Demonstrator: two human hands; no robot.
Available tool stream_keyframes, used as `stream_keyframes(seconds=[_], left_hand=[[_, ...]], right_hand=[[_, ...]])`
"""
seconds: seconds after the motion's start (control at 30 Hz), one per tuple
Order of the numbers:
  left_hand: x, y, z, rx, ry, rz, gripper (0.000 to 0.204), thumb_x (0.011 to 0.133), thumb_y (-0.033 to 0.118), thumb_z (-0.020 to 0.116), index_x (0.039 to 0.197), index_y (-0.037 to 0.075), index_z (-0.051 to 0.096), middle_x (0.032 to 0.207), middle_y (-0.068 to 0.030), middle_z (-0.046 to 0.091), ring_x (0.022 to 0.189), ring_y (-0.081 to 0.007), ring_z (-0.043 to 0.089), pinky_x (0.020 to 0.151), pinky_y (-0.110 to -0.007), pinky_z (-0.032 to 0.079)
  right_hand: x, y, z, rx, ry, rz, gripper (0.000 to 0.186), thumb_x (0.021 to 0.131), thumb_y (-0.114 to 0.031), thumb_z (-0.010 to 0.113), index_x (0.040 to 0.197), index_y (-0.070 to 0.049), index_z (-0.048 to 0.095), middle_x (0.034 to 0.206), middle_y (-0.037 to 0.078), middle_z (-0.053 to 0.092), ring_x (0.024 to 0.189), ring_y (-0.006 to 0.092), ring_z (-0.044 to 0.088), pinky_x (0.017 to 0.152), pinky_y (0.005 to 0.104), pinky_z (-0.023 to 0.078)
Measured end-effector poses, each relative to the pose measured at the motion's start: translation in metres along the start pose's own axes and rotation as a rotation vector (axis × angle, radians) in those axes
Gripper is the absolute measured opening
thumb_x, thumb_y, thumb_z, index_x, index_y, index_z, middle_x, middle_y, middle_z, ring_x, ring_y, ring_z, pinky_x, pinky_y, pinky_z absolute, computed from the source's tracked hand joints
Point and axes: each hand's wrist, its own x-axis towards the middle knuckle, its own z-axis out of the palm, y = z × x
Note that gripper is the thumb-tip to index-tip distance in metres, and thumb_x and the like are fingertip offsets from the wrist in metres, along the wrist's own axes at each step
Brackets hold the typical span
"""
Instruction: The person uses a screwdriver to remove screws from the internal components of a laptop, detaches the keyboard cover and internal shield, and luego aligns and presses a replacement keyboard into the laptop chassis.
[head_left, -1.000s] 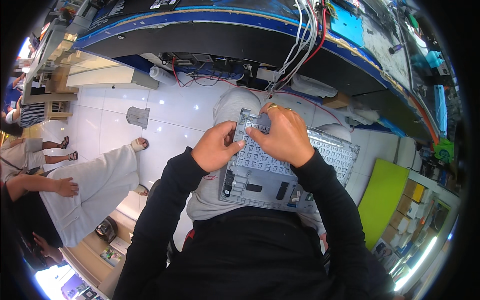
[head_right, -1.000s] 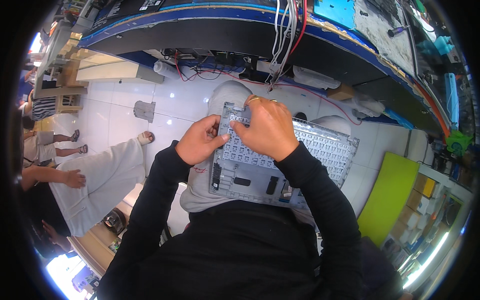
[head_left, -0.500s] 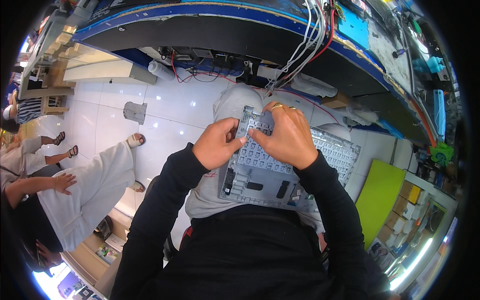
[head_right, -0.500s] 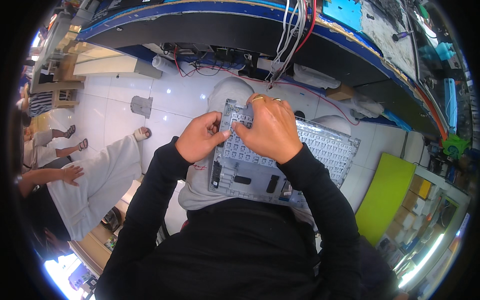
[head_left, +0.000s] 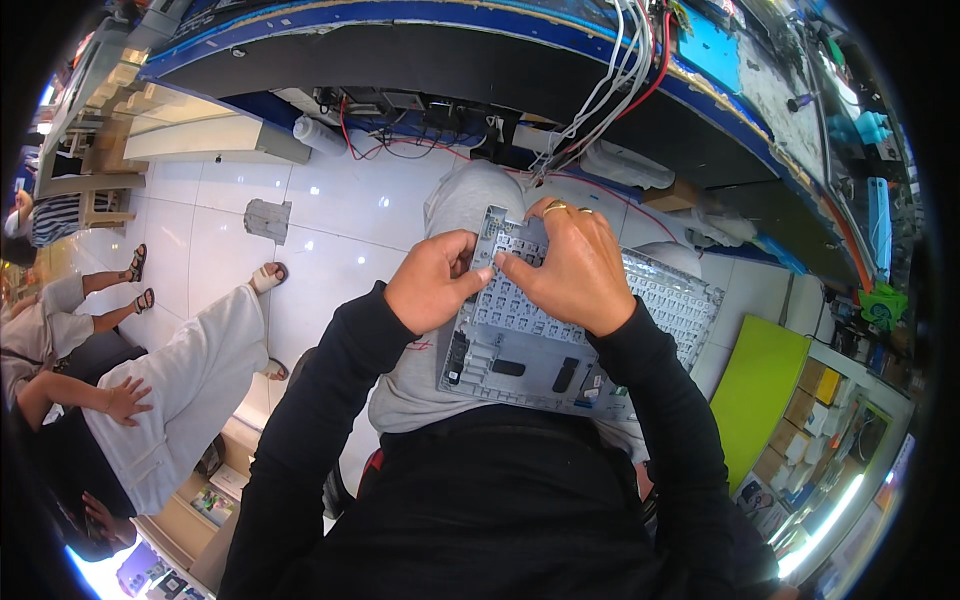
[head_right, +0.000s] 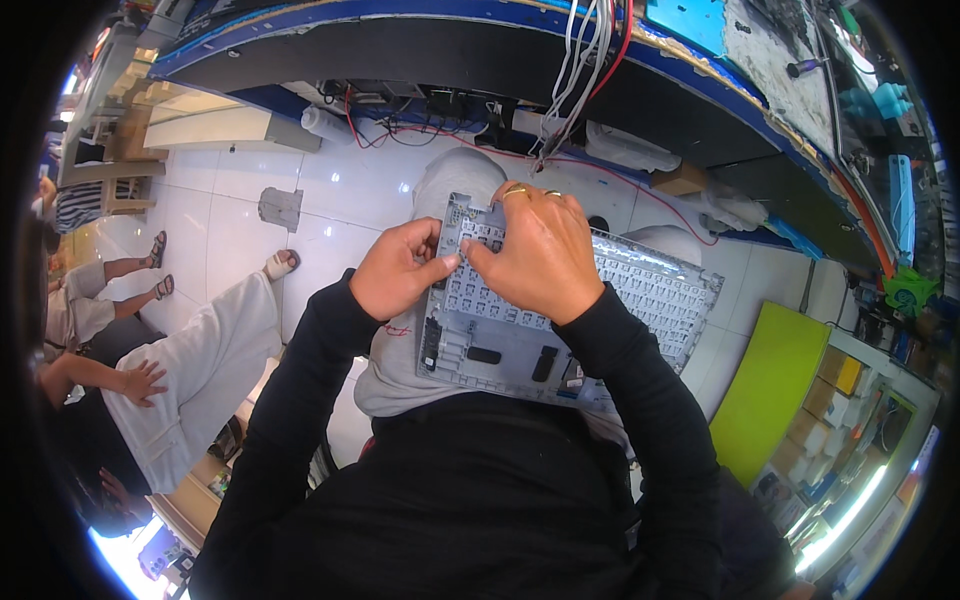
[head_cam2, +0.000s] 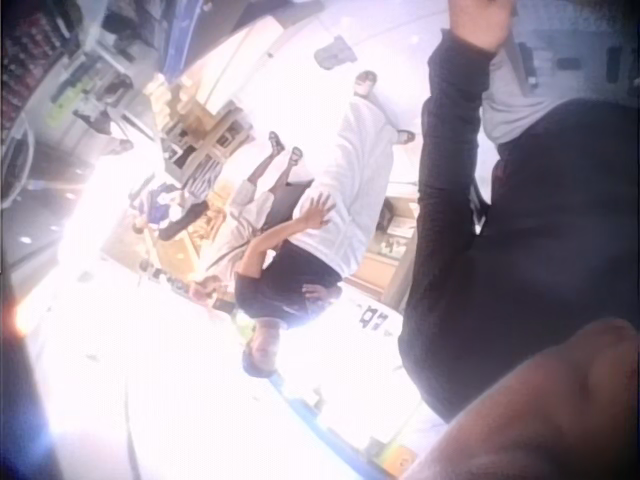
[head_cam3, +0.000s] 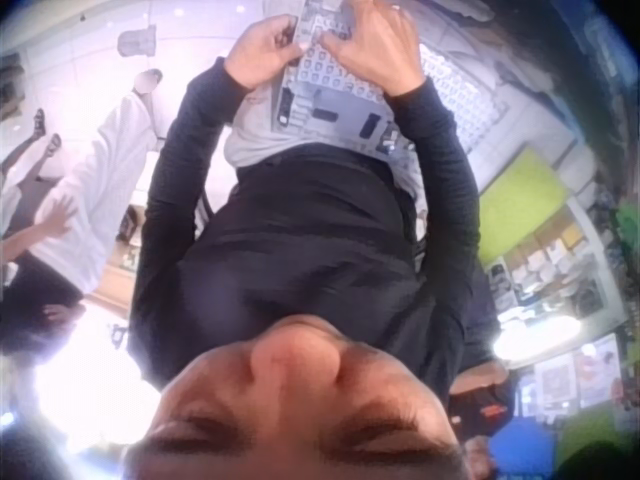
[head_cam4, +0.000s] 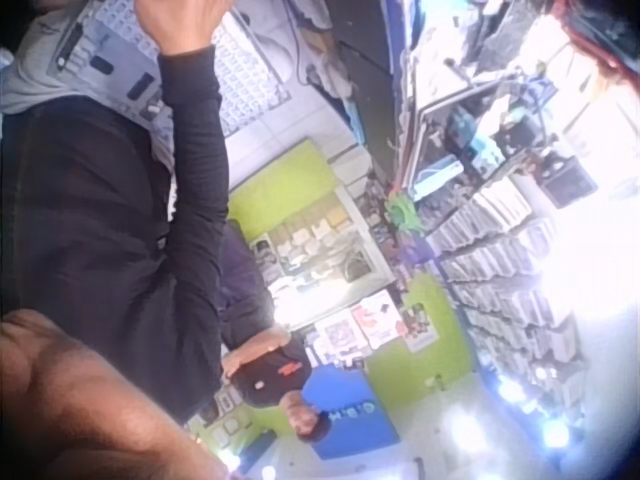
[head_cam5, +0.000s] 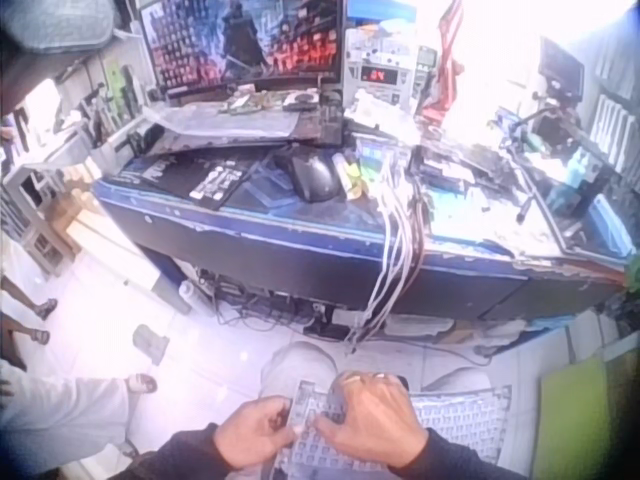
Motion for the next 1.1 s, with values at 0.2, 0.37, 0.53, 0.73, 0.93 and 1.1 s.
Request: stream_keyframes(seconds=[0.2, 0.37, 0.53, 0.73, 0.93, 1.1], left_hand=[[0.0, -0.003, -0.001, 0.067, 0.019, 0.028, 0.019, 0.094, 0.012, 0.074, 0.107, -0.001, 0.069, 0.072, 0.0001, 0.059, 0.065, -0.0067, 0.05, 0.061, -0.028, 0.044], [-0.001, 0.0, 0.0, 0.081, 0.058, 0.062, 0.017, 0.093, 0.012, 0.075, 0.101, -0.001, 0.068, 0.069, 0.0005, 0.057, 0.063, -0.0073, 0.049, 0.06, -0.029, 0.043], [0.001, -0.003, -0.001, 0.081, -0.002, 0.014, 0.019, 0.096, 0.012, 0.074, 0.106, -0.001, 0.065, 0.079, -0.0008, 0.061, 0.069, -0.0071, 0.053, 0.062, -0.028, 0.044], [0.004, -0.012, -0.003, -0.077, -0.056, -0.01, 0.023, 0.1, 0.009, 0.068, 0.118, -0.002, 0.058, 0.093, -0.0041, 0.063, 0.077, -0.0066, 0.056, 0.067, -0.027, 0.047], [0.005, 0.002, 0.009, -0.134, -0.063, -0.112, 0.033, 0.101, 0.008, 0.067, 0.127, -0.005, 0.051, 0.111, -0.0103, 0.066, 0.102, -0.0123, 0.065, 0.091, -0.03, 0.053], [0.007, -0.01, 0.018, 0.114, 0.029, 0.023, 0.042, 0.092, 0.015, 0.079, 0.117, -0.006, 0.053, 0.106, -0.017, 0.069, 0.099, -0.0193, 0.068, 0.087, -0.034, 0.055]], right_hand=[[-0.001, 0.0, 0.001, 0.009, 0.038, -0.013, 0.045, 0.074, -0.028, 0.085, 0.099, 0.006, 0.07, 0.083, 0.025, 0.071, 0.079, 0.0436, 0.068, 0.081, 0.0481, 0.052], [-0.002, -0.004, 0.0, 0.015, 0.082, -0.042, 0.044, 0.074, -0.028, 0.085, 0.098, 0.006, 0.07, 0.083, 0.024, 0.071, 0.079, 0.0437, 0.068, 0.082, 0.0483, 0.051], [-0.004, -0.001, -0.002, -0.003, -0.016, 0.037, 0.046, 0.077, -0.03, 0.086, 0.103, 0.005, 0.071, 0.095, 0.024, 0.074, 0.091, 0.0427, 0.07, 0.086, 0.0476, 0.052], [0.002, 0.039, -0.026, 0.144, -0.281, 0.029, 0.052, 0.085, -0.029, 0.083, 0.121, 0.006, 0.07, 0.116, 0.025, 0.073, 0.11, 0.0421, 0.069, 0.097, 0.045, 0.053], [-0.02, 0.054, -0.037, 0.047, -0.25, 0.08, 0.051, 0.084, -0.024, 0.08, 0.123, 0.006, 0.068, 0.115, 0.028, 0.072, 0.109, 0.0443, 0.07, 0.098, 0.048, 0.054], [-0.026, 0.052, -0.034, 0.043, -0.272, 0.148, 0.052, 0.08, -0.02, 0.079, 0.123, 0.005, 0.065, 0.111, 0.028, 0.072, 0.107, 0.0456, 0.069, 0.097, 0.0498, 0.053]])
